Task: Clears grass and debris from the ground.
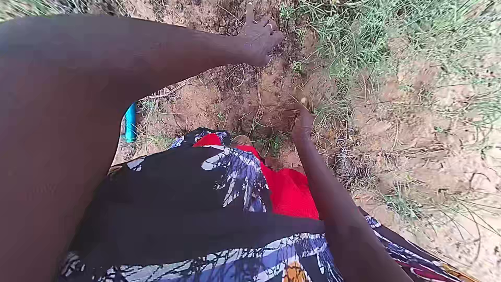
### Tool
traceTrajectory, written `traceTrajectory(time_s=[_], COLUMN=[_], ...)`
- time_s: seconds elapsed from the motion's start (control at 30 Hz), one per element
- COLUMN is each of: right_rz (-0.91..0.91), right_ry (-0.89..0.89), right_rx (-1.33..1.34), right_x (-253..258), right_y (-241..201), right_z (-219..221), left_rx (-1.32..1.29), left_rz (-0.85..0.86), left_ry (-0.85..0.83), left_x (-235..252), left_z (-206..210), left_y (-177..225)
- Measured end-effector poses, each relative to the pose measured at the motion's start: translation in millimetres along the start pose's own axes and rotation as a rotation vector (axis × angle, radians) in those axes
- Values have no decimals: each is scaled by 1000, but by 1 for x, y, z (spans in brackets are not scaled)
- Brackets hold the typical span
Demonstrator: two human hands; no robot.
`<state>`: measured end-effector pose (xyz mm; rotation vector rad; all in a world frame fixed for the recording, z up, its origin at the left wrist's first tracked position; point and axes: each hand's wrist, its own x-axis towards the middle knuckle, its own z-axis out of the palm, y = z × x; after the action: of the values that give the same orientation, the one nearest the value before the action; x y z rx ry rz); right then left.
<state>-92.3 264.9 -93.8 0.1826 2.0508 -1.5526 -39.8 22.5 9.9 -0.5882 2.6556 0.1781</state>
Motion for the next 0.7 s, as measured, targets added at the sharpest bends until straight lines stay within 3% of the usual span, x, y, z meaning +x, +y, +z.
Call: traceTrajectory(time_s=[0.17, 0.27, 0.43, 0.6, 0.7], right_rz=[-104, -77, -96, -6, 98], right_ry=[27, 44, -192, -120, 23], right_rx=[-255, -456, 18, 155, 474], right_x=[60, 78, 67, 51, 27], right_y=[-27, -40, -46, -39, -53], right_z=[-14, -7, 0, -1, -6], left_rx=[55, 18, -51, 55, 165], left_rz=[86, 360, 792, 963, 1064], left_ry=[54, 120, -3, 20, 122], left_x=[-11, -13, -2, 41, 83], left_z=[2, 18, 29, 28, 18], left_y=[-3, 0, 40, 77, 84])
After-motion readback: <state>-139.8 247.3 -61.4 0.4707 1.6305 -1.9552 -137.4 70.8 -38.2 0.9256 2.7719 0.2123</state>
